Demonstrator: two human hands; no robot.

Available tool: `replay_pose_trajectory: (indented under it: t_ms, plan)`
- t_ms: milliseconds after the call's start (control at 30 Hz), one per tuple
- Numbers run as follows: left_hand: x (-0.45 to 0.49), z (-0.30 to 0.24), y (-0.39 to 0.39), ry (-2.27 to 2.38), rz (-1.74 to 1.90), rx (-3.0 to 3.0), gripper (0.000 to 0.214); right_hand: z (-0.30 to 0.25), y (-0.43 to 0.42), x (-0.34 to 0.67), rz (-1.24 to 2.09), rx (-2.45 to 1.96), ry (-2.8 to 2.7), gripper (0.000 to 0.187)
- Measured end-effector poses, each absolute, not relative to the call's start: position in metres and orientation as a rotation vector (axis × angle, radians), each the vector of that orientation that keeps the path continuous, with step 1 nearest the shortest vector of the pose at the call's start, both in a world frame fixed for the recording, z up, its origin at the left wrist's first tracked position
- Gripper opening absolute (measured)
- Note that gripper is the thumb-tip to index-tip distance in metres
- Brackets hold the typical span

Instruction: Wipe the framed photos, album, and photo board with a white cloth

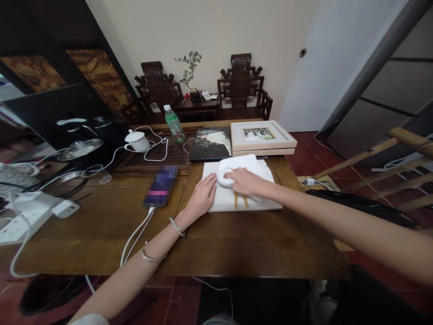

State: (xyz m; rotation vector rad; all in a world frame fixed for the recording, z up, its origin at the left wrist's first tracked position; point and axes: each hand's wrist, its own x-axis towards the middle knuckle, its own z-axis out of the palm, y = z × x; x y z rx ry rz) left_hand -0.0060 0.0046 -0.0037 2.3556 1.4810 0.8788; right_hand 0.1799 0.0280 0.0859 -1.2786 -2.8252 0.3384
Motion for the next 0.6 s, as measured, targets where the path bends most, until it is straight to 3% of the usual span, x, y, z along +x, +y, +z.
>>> replay_pose_trajectory:
  t_ms: [167, 300, 600]
  plan:
    - [-0.003, 0.009, 0.001, 1.387, 1.136, 2.213, 0.044, 0.079, 0.04, 0.163, 0.31, -1.333, -2.79, 0.047]
    - [-0.004, 0.012, 0.0, 1.331, 1.325, 2.065, 0.048, 0.075, 0.018, 0.158, 0.357, -1.037, -2.898, 0.045]
    - [-0.002, 0.014, -0.002, 1.39, 1.258, 2.046, 0.049, 0.107, -0.038, 0.174, 0.717, -0.754, -3.124, 0.027]
